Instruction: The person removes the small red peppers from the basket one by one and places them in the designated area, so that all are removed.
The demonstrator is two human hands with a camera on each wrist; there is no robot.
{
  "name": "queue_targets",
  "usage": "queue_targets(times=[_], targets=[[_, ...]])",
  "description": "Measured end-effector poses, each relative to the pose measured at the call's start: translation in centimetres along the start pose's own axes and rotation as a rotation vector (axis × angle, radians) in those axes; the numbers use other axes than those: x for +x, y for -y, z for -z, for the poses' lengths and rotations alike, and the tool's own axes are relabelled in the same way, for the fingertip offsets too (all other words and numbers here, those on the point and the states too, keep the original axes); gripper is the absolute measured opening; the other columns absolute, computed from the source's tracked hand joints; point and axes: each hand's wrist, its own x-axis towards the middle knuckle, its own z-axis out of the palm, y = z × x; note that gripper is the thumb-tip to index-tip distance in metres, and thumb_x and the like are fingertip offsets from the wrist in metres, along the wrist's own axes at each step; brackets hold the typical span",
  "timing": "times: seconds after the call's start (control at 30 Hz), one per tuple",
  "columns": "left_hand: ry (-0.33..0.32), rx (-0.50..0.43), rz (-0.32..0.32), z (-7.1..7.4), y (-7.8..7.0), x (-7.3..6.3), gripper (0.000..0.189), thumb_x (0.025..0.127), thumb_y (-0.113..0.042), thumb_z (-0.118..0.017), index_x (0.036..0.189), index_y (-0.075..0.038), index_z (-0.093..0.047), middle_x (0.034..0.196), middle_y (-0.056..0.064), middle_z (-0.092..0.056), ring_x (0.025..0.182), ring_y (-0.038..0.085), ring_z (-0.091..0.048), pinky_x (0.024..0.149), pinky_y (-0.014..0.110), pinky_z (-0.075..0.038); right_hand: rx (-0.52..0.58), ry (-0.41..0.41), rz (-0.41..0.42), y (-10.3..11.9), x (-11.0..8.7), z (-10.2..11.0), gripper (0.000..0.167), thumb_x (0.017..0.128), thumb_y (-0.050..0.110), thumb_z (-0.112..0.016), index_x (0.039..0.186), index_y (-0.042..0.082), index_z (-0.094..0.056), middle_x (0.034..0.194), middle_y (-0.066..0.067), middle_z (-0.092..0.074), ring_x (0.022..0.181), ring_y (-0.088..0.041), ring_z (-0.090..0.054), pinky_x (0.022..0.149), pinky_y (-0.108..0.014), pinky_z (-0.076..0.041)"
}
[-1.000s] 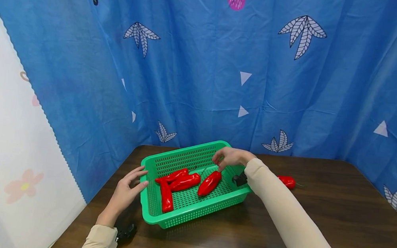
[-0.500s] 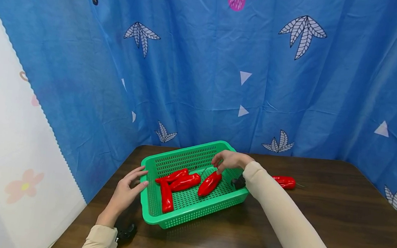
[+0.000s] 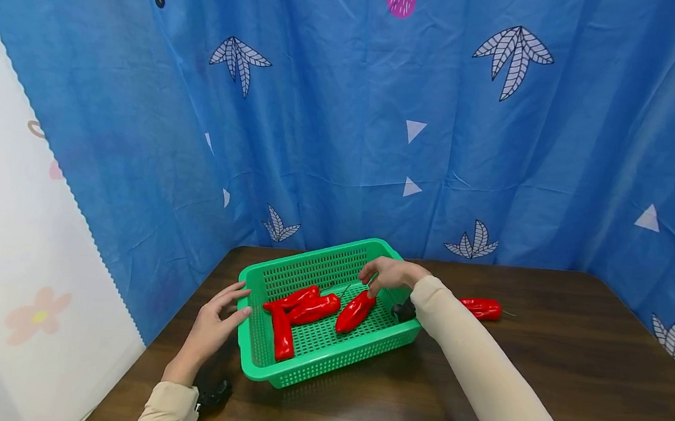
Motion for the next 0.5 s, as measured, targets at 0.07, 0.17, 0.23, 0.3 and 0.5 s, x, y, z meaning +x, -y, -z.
queue_targets(times=[0.07,0.17,0.23,0.3,0.5], targets=[[0.001,-0.003,-0.002,0.0,0.02,0.01,0.043,0.098,-0.018,-0.067,0.137,-0.002,-0.06,0.155,0.017,-0.043,0.111,0.032,-0.067,0.082,0.021,-0.057,-0.006,0.005,0.003,-0.02,-0.03,-0.08,0.054,0.089,-0.001,-0.07,0.14,-0.003,-0.053,0.14,-0.02,-0.056,0.128,-0.032,-0.054,0.108,-0.049,-0.047],[0.002,-0.004,-0.006,0.01,0.04,0.03,0.043,0.098,-0.018,-0.067,0.137,-0.001,-0.059,0.155,0.017,-0.043,0.113,0.039,-0.065,0.082,0.021,-0.057,-0.011,0.001,0.002,-0.02,-0.07,-0.11,0.054,0.089,-0.001,-0.07,0.14,-0.002,-0.054,0.138,-0.019,-0.058,0.127,-0.032,-0.054,0.106,-0.046,-0.049],[0.001,-0.004,-0.007,0.03,0.06,0.07,0.043,0.098,-0.018,-0.067,0.137,-0.001,-0.06,0.155,0.017,-0.043,0.114,0.04,-0.064,0.082,0.02,-0.057,-0.016,0.0,0.003,-0.05,-0.04,-0.13,0.054,0.088,-0.001,-0.071,0.14,-0.002,-0.055,0.137,-0.018,-0.059,0.127,-0.031,-0.055,0.104,-0.043,-0.051],[0.001,-0.002,-0.003,0.06,0.06,0.09,0.043,0.098,-0.019,-0.067,0.137,-0.002,-0.06,0.155,0.017,-0.043,0.113,0.039,-0.064,0.082,0.02,-0.057,-0.019,-0.002,0.002,-0.11,0.05,-0.17,0.054,0.087,-0.002,-0.071,0.139,-0.002,-0.055,0.137,-0.018,-0.059,0.126,-0.031,-0.055,0.102,-0.041,-0.052],[0.009,-0.011,0.012,0.12,0.01,0.14,0.044,0.098,-0.02,-0.067,0.137,-0.002,-0.059,0.155,0.016,-0.043,0.114,0.038,-0.065,0.083,0.02,-0.057,-0.023,-0.005,-0.005,-0.32,0.34,-0.32,0.053,0.086,-0.003,-0.072,0.137,0.0,-0.058,0.135,-0.017,-0.061,0.124,-0.03,-0.057,0.102,-0.042,-0.053]])
